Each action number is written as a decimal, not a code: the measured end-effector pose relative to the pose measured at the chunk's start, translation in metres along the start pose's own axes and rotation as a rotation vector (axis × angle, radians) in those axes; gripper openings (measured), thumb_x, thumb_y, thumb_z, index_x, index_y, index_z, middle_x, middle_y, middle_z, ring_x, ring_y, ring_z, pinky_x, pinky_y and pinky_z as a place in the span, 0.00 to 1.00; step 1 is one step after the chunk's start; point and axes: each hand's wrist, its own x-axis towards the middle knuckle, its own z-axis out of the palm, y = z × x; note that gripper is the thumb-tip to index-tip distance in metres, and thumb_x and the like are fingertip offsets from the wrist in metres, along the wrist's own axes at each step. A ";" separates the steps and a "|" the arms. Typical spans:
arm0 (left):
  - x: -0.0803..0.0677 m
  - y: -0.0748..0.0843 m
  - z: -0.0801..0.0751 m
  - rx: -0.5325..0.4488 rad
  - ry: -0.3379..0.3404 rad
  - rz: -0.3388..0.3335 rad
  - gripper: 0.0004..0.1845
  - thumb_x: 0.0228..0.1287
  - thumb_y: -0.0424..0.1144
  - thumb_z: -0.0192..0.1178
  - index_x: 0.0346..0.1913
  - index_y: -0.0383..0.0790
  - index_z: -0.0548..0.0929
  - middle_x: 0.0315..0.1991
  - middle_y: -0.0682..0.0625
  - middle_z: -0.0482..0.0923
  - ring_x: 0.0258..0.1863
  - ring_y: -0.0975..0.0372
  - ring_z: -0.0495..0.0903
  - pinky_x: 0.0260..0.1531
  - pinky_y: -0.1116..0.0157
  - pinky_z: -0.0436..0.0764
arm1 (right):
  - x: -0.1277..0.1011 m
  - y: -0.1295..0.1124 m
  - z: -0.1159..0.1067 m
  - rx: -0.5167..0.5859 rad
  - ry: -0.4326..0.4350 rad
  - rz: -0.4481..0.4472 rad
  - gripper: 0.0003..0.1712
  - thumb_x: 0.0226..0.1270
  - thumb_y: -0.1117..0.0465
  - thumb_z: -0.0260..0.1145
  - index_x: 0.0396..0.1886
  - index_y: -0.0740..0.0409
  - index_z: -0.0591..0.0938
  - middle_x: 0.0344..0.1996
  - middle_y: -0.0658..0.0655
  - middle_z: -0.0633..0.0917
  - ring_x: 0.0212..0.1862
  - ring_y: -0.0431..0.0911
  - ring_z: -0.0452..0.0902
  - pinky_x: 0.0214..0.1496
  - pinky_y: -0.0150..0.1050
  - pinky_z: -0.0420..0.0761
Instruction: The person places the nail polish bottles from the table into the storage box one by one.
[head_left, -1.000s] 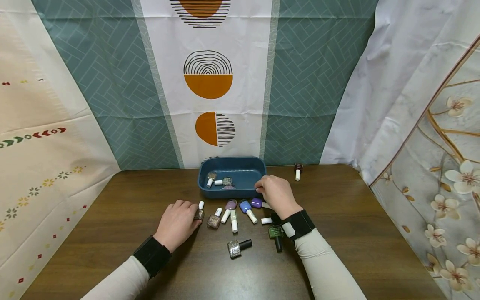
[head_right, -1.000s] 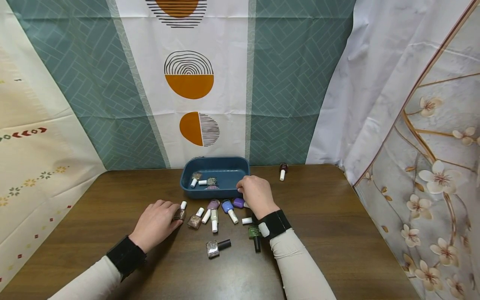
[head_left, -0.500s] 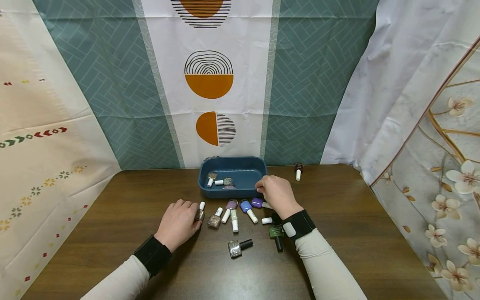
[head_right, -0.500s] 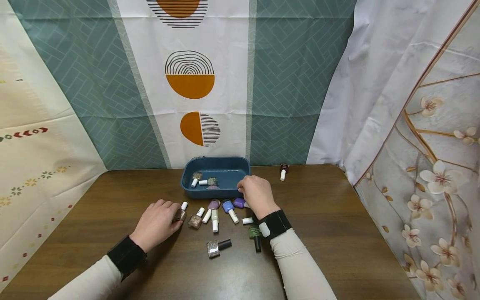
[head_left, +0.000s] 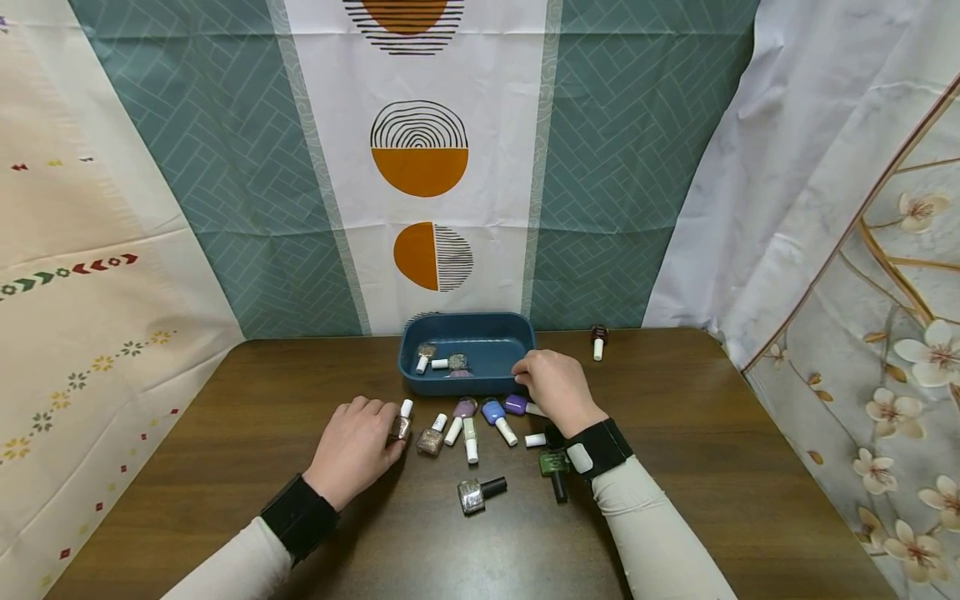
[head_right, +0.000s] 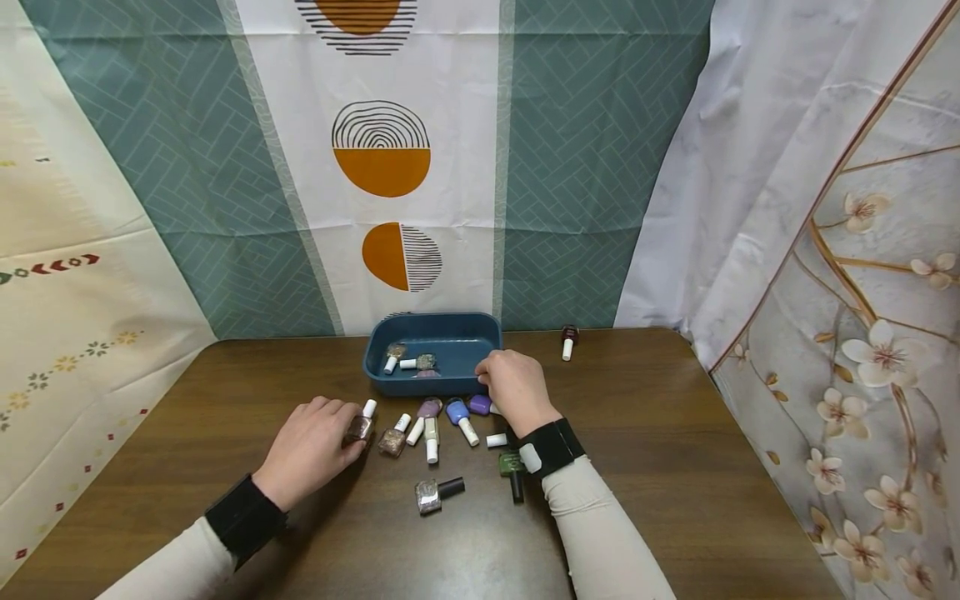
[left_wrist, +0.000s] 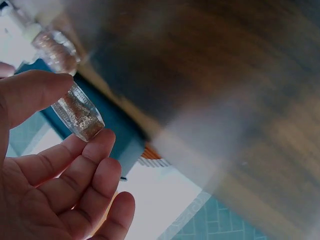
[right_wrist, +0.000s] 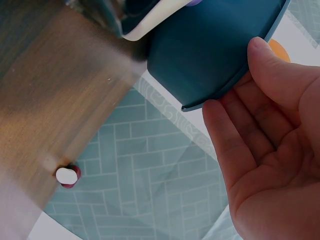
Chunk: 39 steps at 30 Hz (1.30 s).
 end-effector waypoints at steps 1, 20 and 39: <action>0.000 0.001 -0.002 -0.003 0.007 0.002 0.24 0.59 0.43 0.84 0.52 0.32 0.88 0.43 0.42 0.89 0.47 0.46 0.85 0.52 0.45 0.85 | 0.000 0.000 0.000 -0.003 -0.001 0.000 0.02 0.72 0.64 0.79 0.40 0.53 0.96 0.35 0.50 0.90 0.44 0.51 0.90 0.46 0.50 0.89; 0.023 0.010 -0.033 -0.047 0.133 0.076 0.23 0.58 0.42 0.85 0.49 0.33 0.87 0.41 0.44 0.89 0.46 0.48 0.84 0.49 0.48 0.85 | 0.001 0.001 -0.001 -0.007 -0.023 0.005 0.02 0.73 0.64 0.78 0.40 0.53 0.96 0.35 0.51 0.90 0.43 0.51 0.89 0.45 0.50 0.89; 0.074 0.000 -0.033 -0.054 0.085 0.019 0.19 0.63 0.43 0.82 0.47 0.35 0.87 0.40 0.43 0.87 0.45 0.46 0.82 0.47 0.47 0.82 | 0.001 0.000 0.000 0.007 -0.027 0.015 0.03 0.73 0.64 0.79 0.41 0.54 0.96 0.35 0.51 0.90 0.44 0.51 0.90 0.47 0.50 0.89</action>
